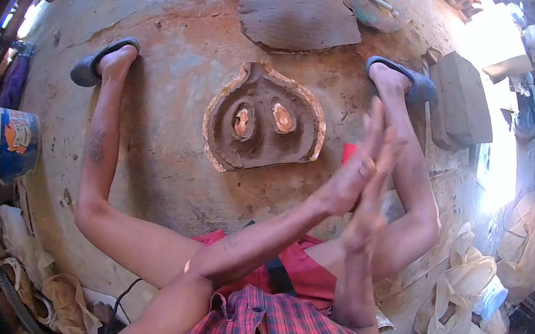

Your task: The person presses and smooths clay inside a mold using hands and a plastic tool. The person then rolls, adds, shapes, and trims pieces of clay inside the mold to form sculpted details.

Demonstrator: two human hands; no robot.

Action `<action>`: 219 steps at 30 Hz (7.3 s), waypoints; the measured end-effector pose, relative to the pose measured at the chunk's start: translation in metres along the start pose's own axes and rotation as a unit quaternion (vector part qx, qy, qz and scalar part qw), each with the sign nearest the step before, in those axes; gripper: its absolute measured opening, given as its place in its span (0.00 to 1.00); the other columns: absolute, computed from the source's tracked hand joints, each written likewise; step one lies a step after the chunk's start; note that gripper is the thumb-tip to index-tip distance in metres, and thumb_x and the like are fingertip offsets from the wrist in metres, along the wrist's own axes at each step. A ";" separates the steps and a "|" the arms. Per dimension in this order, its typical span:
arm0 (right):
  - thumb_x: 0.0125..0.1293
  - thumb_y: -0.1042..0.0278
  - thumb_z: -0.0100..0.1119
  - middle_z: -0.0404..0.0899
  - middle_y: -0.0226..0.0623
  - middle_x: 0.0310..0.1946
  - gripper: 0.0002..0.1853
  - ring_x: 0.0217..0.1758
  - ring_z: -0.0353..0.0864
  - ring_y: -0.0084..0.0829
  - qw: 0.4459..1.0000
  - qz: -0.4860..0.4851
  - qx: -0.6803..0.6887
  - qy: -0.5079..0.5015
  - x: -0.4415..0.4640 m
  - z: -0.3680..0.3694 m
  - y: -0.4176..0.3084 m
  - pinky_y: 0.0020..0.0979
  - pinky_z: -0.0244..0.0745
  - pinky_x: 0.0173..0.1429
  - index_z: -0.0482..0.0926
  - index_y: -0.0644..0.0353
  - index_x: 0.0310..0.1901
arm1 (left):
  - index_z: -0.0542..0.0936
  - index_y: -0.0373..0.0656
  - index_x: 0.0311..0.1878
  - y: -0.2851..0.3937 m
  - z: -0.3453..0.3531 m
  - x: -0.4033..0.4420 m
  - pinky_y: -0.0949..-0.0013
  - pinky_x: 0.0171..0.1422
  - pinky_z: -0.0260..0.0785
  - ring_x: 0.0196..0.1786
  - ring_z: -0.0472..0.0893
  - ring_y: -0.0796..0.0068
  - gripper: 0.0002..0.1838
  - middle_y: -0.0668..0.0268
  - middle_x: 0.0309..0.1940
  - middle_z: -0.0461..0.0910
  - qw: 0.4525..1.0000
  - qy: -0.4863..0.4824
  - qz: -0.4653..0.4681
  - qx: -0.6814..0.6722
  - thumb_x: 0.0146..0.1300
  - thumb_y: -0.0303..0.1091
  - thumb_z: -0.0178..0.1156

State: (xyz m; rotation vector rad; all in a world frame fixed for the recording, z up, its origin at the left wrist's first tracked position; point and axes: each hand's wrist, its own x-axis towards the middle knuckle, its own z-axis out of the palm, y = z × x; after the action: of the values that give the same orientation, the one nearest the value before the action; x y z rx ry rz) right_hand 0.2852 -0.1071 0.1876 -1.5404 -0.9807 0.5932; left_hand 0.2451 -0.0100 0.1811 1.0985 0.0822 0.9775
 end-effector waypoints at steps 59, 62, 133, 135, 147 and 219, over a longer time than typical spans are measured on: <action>0.72 0.75 0.64 0.79 0.41 0.43 0.21 0.43 0.83 0.42 0.903 -0.062 -0.308 -0.293 0.184 0.075 0.046 0.39 0.80 0.55 0.85 0.52 0.65 | 0.69 0.37 0.80 0.047 -0.249 -0.063 0.59 0.82 0.64 0.78 0.74 0.56 0.29 0.47 0.74 0.76 0.808 0.463 -0.099 0.350 0.79 0.31 0.54; 0.70 0.77 0.65 0.78 0.43 0.45 0.22 0.45 0.82 0.44 0.854 -0.182 -0.323 -0.365 0.209 0.093 0.070 0.36 0.78 0.53 0.86 0.53 0.64 | 0.69 0.40 0.80 0.027 -0.275 -0.089 0.60 0.78 0.68 0.72 0.79 0.59 0.28 0.48 0.69 0.80 0.831 0.441 -0.191 0.279 0.80 0.33 0.55; 0.67 0.71 0.64 0.80 0.56 0.51 0.28 0.56 0.82 0.57 0.727 -0.020 -0.542 -0.421 0.159 0.087 0.052 0.52 0.78 0.62 0.80 0.59 0.69 | 0.68 0.38 0.80 0.020 -0.249 -0.109 0.73 0.50 0.70 0.40 0.74 0.83 0.28 0.71 0.38 0.80 0.791 0.519 -0.218 0.239 0.80 0.30 0.57; 0.67 0.71 0.65 0.80 0.58 0.50 0.28 0.56 0.82 0.58 0.740 -0.027 -0.544 -0.394 0.155 0.082 0.054 0.52 0.78 0.62 0.79 0.60 0.70 | 0.68 0.38 0.80 0.017 -0.253 -0.108 0.73 0.50 0.71 0.41 0.75 0.83 0.28 0.70 0.39 0.81 0.799 0.515 -0.208 0.230 0.80 0.30 0.58; 0.63 0.66 0.70 0.85 0.61 0.46 0.27 0.52 0.87 0.58 0.764 0.002 -0.539 -0.354 0.127 0.089 0.063 0.53 0.83 0.57 0.82 0.64 0.64 | 0.72 0.37 0.77 0.012 -0.254 -0.116 0.73 0.50 0.72 0.42 0.77 0.82 0.26 0.68 0.40 0.83 0.800 0.537 -0.185 0.192 0.80 0.31 0.59; 0.42 0.48 0.89 0.58 0.60 0.83 0.68 0.75 0.68 0.61 0.872 -0.083 -0.449 -0.176 0.101 0.092 0.105 0.52 0.66 0.80 0.58 0.58 0.84 | 0.89 0.43 0.47 0.038 -0.180 -0.063 0.48 0.50 0.78 0.44 0.87 0.47 0.12 0.52 0.36 0.87 0.761 0.112 -0.209 0.603 0.61 0.32 0.73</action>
State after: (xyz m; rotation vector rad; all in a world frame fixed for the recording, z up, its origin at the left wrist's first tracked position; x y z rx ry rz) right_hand 0.2900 0.0284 0.0808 -2.1546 -1.8183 0.2892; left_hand 0.0932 0.0780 0.0969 1.9964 1.2554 0.5649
